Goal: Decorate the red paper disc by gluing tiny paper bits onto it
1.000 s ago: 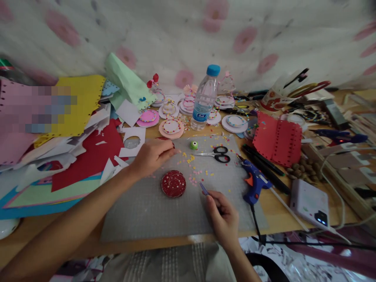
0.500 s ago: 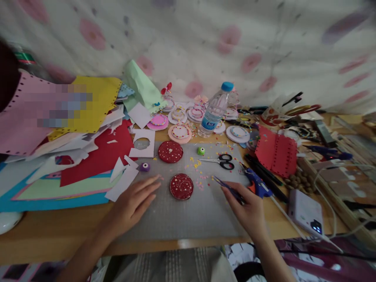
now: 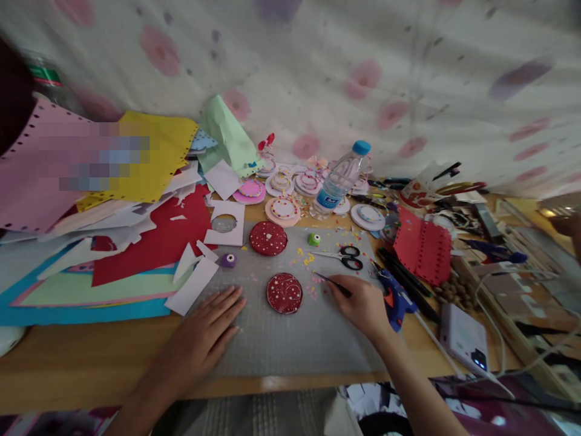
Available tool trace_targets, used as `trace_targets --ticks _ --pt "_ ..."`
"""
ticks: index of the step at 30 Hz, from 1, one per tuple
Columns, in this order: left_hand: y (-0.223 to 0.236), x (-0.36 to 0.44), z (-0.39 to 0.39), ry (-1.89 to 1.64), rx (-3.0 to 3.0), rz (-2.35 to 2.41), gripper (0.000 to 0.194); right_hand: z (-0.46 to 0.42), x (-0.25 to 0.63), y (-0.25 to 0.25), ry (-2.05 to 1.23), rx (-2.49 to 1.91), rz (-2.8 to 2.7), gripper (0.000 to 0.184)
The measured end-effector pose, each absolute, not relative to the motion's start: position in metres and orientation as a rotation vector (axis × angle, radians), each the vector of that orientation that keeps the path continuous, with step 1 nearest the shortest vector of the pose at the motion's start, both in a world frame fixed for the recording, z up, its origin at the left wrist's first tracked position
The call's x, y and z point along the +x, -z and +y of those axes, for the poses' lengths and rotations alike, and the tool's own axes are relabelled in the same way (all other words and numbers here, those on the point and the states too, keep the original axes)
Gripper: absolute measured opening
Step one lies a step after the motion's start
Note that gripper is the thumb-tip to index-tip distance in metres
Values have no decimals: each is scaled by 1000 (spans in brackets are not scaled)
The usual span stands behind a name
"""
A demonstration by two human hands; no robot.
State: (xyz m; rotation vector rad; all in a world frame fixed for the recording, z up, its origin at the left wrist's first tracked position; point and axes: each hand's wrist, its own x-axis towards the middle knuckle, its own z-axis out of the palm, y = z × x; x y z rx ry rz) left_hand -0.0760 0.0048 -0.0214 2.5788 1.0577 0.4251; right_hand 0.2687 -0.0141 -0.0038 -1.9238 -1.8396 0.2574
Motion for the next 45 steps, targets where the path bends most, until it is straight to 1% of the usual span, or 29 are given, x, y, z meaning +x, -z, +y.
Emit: trace_targets --ticks 5,7,9,12,14,16,20,24,27,32,40,45 --pt "23 -79 2 -566 2391 1132 39 -16 275 -2 -310 -1878 -1669 27" --pt "20 -75 0 -683 2278 1165 33 -16 273 -10 -350 -1843 -1611 28" --pt "9 -66 -3 -838 2106 1216 26 -18 268 -23 -387 -1789 -1530 25" --pt "-21 -38 -4 -991 1817 1216 17 -27 254 -46 -376 -1684 -1463 17" --pt "-45 -16 -3 -1024 1671 1121 16 -36 243 -60 -320 -1586 -1528 11" --pt "-64 6 -1 -993 1613 1010 16 -45 233 -73 -242 -1480 -1618 9" --pt "-82 29 -2 -964 1514 852 17 -56 219 -91 -128 -1400 -1805 17" --pt "-87 28 -7 -940 1422 832 16 -58 214 -100 -171 -1320 -1899 24" --pt "-88 23 -12 -920 1340 811 18 -61 211 -101 -252 -1305 -1875 21" --pt "-85 16 -27 -922 1061 834 16 -73 204 -104 -360 -1306 -1799 16" --pt "-95 9 -57 -953 904 775 15 -95 188 -116 -358 -1238 -1848 20" --pt "-104 9 -67 -973 785 680 13 -106 185 -125 -356 -1247 -1842 17"
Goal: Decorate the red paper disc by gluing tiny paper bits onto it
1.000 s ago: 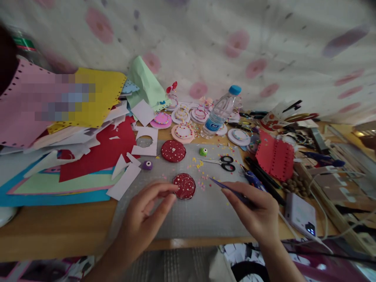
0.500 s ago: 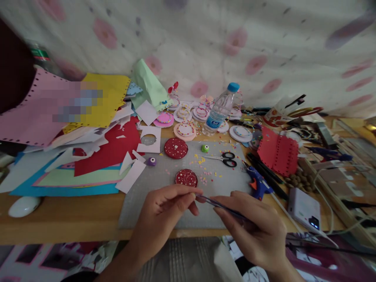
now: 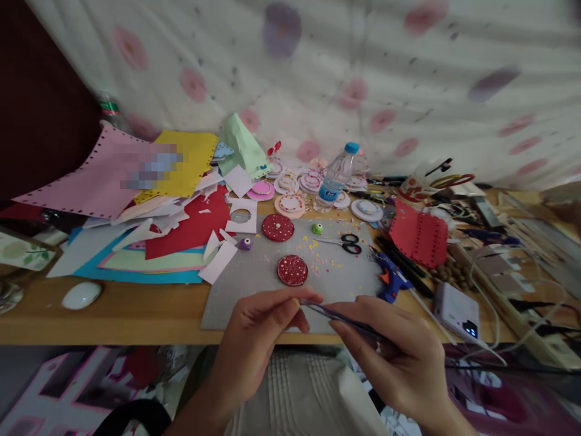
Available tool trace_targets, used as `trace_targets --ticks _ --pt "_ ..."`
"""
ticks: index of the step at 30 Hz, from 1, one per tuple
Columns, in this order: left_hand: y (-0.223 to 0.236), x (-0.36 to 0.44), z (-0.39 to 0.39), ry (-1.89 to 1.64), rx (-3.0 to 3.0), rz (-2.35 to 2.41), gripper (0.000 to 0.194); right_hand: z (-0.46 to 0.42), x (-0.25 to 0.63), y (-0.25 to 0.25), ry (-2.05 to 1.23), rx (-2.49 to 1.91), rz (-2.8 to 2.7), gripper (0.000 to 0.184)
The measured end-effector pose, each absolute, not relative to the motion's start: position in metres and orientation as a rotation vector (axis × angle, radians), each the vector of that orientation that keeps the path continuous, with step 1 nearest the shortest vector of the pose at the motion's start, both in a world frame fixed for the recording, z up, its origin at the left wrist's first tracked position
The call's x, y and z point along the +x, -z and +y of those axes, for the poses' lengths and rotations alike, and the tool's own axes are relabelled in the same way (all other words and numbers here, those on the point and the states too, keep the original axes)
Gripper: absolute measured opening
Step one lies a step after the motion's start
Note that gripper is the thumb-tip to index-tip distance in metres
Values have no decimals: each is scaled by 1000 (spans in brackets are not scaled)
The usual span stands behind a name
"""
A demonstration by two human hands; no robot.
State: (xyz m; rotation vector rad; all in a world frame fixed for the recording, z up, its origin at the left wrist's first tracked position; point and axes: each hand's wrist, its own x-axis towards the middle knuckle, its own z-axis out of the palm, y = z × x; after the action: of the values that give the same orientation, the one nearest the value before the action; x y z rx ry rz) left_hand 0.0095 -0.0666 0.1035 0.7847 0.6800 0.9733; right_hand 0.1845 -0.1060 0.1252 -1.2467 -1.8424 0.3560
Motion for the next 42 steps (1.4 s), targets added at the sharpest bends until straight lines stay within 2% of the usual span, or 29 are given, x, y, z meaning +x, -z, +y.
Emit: trace_targets --ticks 13,24,28,32,35,40,42 --pt "-106 19 -65 -906 697 671 14 -113 192 -126 -376 -1301 -1803 22" --pt "-101 17 -70 -946 740 755 14 -105 192 -116 -391 -1191 -1823 14" --pt "-95 15 -70 -961 804 820 21 -100 191 -110 -242 -1209 -1853 18" --pt "-84 26 -69 -915 928 918 32 -91 186 -90 184 -1264 -1971 24" --pt "-78 38 -64 -917 961 986 37 -86 177 -71 356 -1290 -2063 27" --pt "-65 44 -52 -896 950 1090 35 -82 156 -57 292 -1450 -2015 21" --pt "-60 42 -48 -886 983 1120 33 -82 151 -57 167 -1476 -1990 26"
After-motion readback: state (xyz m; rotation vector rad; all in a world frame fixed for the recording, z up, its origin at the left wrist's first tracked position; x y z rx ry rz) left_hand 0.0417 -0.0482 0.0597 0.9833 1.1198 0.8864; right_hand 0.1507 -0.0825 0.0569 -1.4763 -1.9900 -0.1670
